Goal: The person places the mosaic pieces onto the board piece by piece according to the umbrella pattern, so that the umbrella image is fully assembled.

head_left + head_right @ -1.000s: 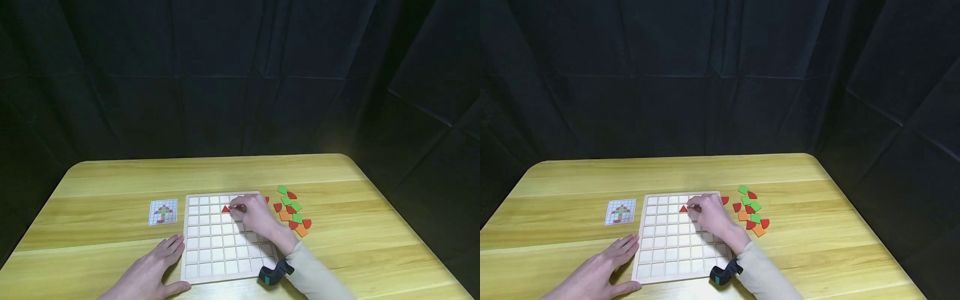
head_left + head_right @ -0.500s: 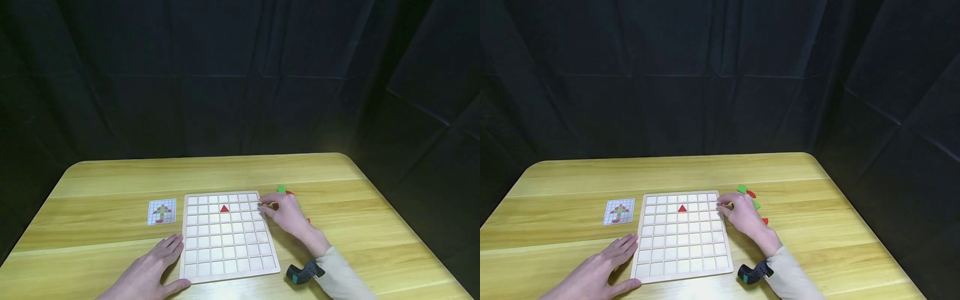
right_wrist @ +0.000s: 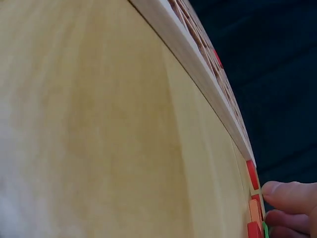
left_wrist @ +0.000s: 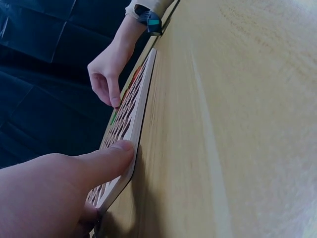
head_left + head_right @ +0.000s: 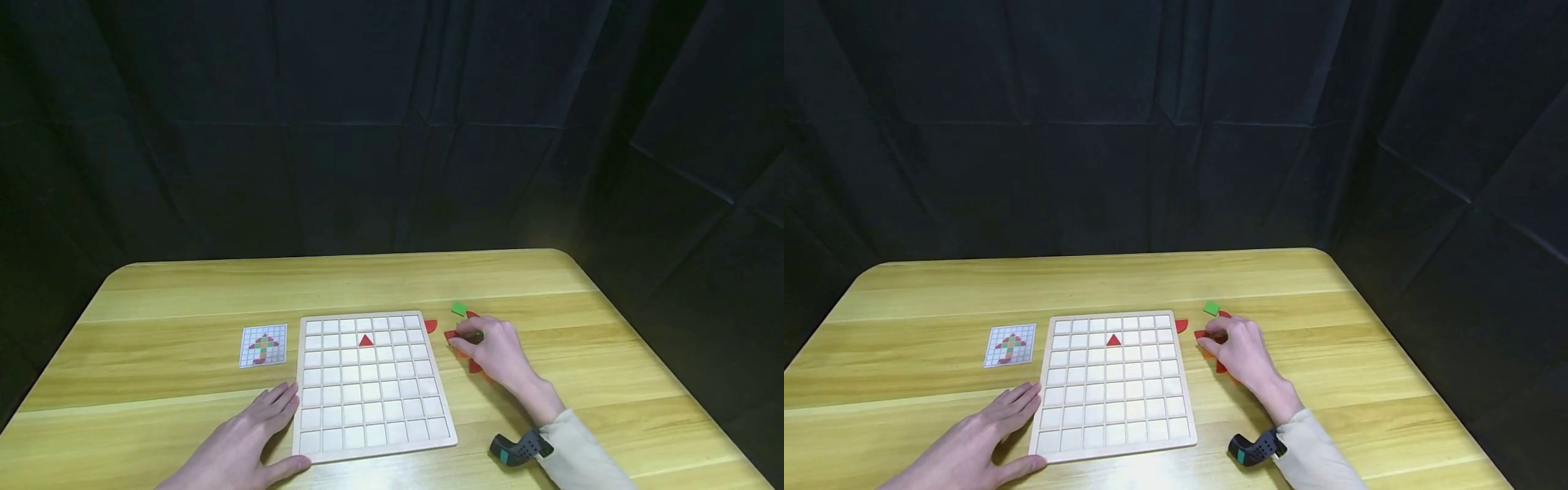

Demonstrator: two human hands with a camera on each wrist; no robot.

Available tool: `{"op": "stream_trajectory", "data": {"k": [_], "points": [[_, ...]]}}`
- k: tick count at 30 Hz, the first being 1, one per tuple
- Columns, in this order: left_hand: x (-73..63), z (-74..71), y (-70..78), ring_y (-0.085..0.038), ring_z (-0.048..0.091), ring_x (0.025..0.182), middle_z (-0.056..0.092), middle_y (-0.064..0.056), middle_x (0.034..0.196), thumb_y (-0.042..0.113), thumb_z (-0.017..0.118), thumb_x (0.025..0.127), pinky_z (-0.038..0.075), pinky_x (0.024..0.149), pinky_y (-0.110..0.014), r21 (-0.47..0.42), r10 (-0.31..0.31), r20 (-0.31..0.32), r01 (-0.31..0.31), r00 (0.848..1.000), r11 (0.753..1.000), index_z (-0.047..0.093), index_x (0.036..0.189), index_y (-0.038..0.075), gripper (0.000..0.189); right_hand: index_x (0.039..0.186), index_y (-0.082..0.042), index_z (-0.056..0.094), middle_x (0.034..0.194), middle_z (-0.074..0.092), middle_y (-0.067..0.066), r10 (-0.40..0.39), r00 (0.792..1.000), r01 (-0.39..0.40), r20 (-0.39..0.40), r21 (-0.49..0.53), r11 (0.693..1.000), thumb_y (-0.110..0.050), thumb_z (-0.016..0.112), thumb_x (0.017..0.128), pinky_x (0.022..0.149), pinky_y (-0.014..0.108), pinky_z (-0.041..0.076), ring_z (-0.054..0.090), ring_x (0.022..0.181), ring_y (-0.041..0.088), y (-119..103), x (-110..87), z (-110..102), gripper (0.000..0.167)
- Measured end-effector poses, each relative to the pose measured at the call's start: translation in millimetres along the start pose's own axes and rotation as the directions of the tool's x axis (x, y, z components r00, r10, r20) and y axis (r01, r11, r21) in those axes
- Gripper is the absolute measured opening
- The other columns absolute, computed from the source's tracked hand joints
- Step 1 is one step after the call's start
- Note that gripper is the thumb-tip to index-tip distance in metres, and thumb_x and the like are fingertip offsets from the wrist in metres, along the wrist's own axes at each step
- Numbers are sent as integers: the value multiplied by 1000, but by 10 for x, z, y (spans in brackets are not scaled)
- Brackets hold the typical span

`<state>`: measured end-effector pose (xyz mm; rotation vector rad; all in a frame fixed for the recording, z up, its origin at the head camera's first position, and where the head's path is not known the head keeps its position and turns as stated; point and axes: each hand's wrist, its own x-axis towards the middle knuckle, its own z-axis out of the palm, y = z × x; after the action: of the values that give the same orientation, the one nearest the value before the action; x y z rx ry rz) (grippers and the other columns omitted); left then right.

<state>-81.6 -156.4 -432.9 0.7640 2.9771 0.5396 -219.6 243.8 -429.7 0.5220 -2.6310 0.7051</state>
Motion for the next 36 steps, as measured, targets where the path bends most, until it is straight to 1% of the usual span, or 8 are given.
{"op": "stream_trajectory", "data": {"k": [2,5,11,18,25,29,34,36], "points": [[-2,1,-1,-42,45,138,44,-19,153,75,55,86,45,105,-54,1,-1,-2,1,1000,1000,51,143,-3,96,87,-9,79,81,74,0,-7,1000,7,-9,-19,1000,-18,90,73,64,30,52,67,74,14,-4,-2,16,20],[-3,3,-3,-41,45,138,44,-19,154,75,55,86,45,105,-54,0,-4,-2,4,1000,1000,51,143,-3,96,87,-9,78,80,74,0,-5,1000,5,-6,-32,999,-18,89,73,64,31,50,66,74,16,-12,1,38,20],[-5,6,-8,-42,45,138,44,-19,154,74,56,86,45,105,-54,-5,-2,2,2,1000,1000,51,143,-3,96,90,-8,78,83,74,1,32,999,-32,13,-16,999,-10,86,76,66,33,50,65,77,18,-17,4,64,16],[1,3,-3,-42,44,138,44,-20,153,75,55,86,45,105,-54,-15,-7,6,7,1000,1000,51,143,-3,96,95,-9,78,86,73,3,44,999,-44,33,-5,999,-16,85,79,65,31,47,62,78,18,-22,31,102,19],[4,2,2,-42,44,139,43,-20,154,74,56,86,44,106,-55,-22,-6,9,7,1000,1000,51,143,-3,96,96,-9,79,90,75,3,29,999,-29,33,11,1000,-14,83,81,69,35,53,67,84,20,-63,55,105,16],[5,0,0,-42,44,139,43,-20,154,74,56,86,44,106,-55,-24,-5,10,6,1000,1000,51,143,-3,96,95,-10,78,90,76,2,14,999,-14,29,16,1000,-14,83,81,68,34,53,67,83,19,-46,63,112,15],[5,1,-2,-41,44,139,44,-20,153,74,56,86,44,106,-55,-22,-3,9,3,1000,1000,51,143,-3,96,96,-9,78,93,76,3,26,1000,-27,11,47,999,-15,84,80,69,32,56,70,83,17,-53,66,106,18],[5,1,-5,-41,44,139,44,-20,153,74,56,86,44,106,-55,-20,-2,7,2,1000,1000,51,142,-3,96,97,-8,79,94,77,4,23,1000,-23,-3,64,998,-15,85,79,67,31,56,71,82,17,-82,66,99,20]]}}
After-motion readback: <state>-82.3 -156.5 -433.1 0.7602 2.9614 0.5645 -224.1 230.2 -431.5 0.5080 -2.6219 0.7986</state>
